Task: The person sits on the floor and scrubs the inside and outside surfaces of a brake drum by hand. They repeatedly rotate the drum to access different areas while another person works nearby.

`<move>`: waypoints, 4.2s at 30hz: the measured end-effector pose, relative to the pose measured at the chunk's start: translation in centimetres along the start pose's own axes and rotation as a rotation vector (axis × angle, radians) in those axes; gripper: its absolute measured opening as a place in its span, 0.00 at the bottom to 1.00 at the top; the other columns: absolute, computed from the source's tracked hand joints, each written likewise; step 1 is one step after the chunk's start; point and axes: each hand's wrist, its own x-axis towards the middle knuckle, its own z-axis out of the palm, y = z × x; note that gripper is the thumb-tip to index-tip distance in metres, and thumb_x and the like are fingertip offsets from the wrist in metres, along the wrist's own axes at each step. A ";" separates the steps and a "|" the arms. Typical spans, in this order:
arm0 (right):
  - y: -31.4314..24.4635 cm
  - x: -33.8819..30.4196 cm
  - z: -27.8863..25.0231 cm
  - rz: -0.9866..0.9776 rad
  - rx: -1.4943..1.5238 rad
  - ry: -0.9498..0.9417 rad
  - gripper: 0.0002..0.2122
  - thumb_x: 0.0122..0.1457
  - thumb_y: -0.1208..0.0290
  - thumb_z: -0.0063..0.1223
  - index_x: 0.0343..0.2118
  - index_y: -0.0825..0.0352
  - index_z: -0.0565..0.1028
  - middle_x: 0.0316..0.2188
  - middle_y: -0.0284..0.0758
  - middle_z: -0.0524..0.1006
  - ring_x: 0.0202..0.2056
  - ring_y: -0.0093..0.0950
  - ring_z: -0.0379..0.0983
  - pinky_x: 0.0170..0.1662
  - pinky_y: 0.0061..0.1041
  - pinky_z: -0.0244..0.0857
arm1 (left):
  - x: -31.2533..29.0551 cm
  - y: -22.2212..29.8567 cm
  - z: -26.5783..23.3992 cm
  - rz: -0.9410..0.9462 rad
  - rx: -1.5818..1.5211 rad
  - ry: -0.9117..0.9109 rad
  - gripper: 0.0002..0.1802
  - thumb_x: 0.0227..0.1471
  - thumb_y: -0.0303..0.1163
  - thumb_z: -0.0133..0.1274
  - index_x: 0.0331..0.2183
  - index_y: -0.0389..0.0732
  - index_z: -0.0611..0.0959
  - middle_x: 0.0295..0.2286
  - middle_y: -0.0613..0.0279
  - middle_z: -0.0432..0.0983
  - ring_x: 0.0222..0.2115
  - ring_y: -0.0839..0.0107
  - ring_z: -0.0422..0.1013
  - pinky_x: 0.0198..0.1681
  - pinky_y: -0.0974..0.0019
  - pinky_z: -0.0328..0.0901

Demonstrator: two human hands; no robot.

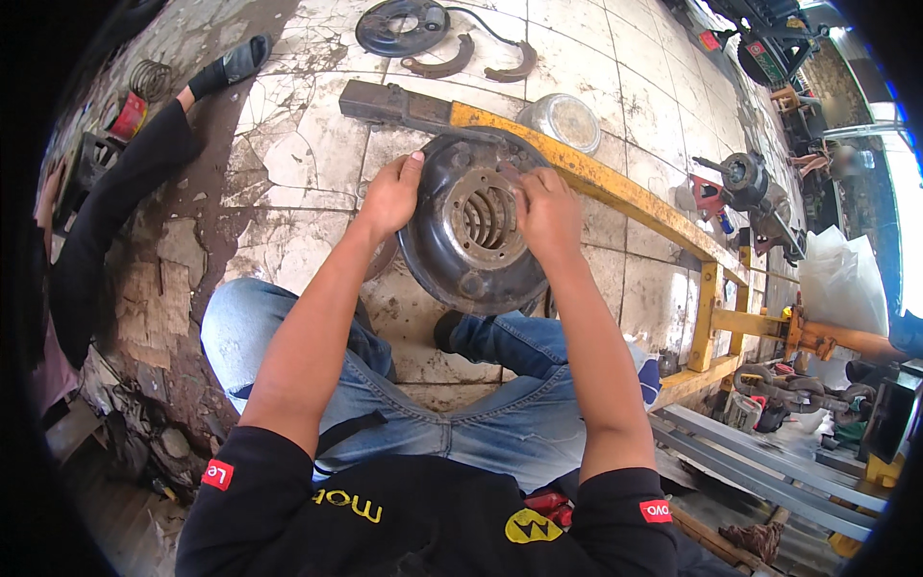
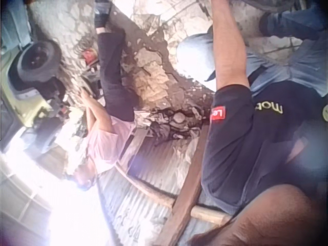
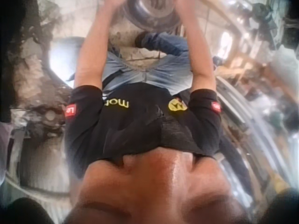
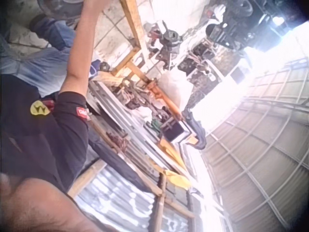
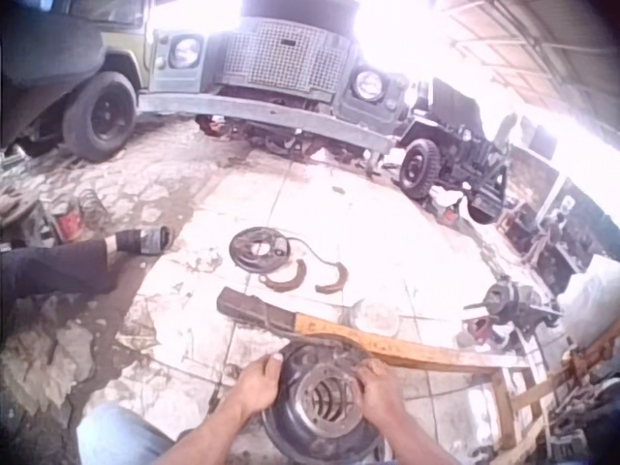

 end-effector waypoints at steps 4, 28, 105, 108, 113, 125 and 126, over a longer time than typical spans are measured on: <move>1.1 0.5 1.3 -0.078 0.026 0.020 0.08 0.52 0.75 0.57 0.35 0.66 0.76 0.38 0.36 0.75 0.40 0.39 0.72 0.43 0.36 0.66 | 0.0 0.0 0.2 0.011 -0.003 0.001 0.33 0.63 0.52 0.35 0.47 0.29 0.76 0.42 0.38 0.76 0.46 0.46 0.71 0.51 0.57 0.62; -4.5 1.0 2.3 0.073 -0.082 -0.042 0.15 0.54 0.67 0.54 0.44 0.65 0.79 0.49 0.43 0.70 0.49 0.42 0.67 0.51 0.42 0.61 | 0.2 -0.2 0.1 0.012 -0.038 -0.022 0.32 0.63 0.51 0.37 0.48 0.29 0.75 0.43 0.37 0.75 0.47 0.47 0.71 0.52 0.57 0.62; -6.3 -0.7 4.9 0.193 -0.039 -0.358 0.34 0.65 0.45 0.33 0.63 0.71 0.56 0.66 0.48 0.52 0.67 0.45 0.45 0.66 0.47 0.42 | 0.5 -0.6 0.8 0.038 0.036 0.051 0.27 0.63 0.46 0.38 0.44 0.29 0.76 0.40 0.35 0.75 0.44 0.42 0.71 0.49 0.54 0.64; -5.7 -1.3 4.1 0.138 -0.087 -0.331 0.35 0.64 0.45 0.33 0.63 0.71 0.56 0.66 0.48 0.52 0.67 0.45 0.45 0.66 0.46 0.42 | 0.2 -0.1 0.7 0.057 0.064 0.030 0.27 0.63 0.46 0.38 0.45 0.29 0.76 0.40 0.35 0.75 0.45 0.42 0.70 0.49 0.53 0.64; -6.5 -1.5 4.5 0.168 -0.036 -0.337 0.34 0.64 0.45 0.34 0.62 0.71 0.58 0.65 0.47 0.53 0.66 0.46 0.47 0.66 0.47 0.42 | 0.1 -0.5 0.6 0.057 0.051 0.049 0.26 0.63 0.45 0.38 0.44 0.29 0.76 0.40 0.35 0.75 0.45 0.42 0.71 0.49 0.53 0.64; -5.4 -0.8 3.7 0.160 -0.003 -0.292 0.29 0.66 0.50 0.31 0.62 0.70 0.60 0.64 0.48 0.56 0.65 0.45 0.49 0.65 0.47 0.45 | -0.1 -0.1 0.6 0.027 0.045 0.037 0.27 0.63 0.46 0.39 0.45 0.29 0.76 0.40 0.35 0.75 0.44 0.43 0.71 0.49 0.54 0.64; -5.2 0.1 3.7 0.183 -0.024 -0.297 0.29 0.66 0.51 0.31 0.61 0.70 0.61 0.64 0.47 0.57 0.65 0.45 0.51 0.65 0.47 0.46 | 0.1 0.2 0.3 0.022 0.042 0.015 0.27 0.63 0.46 0.39 0.45 0.29 0.76 0.40 0.35 0.75 0.44 0.43 0.71 0.49 0.55 0.64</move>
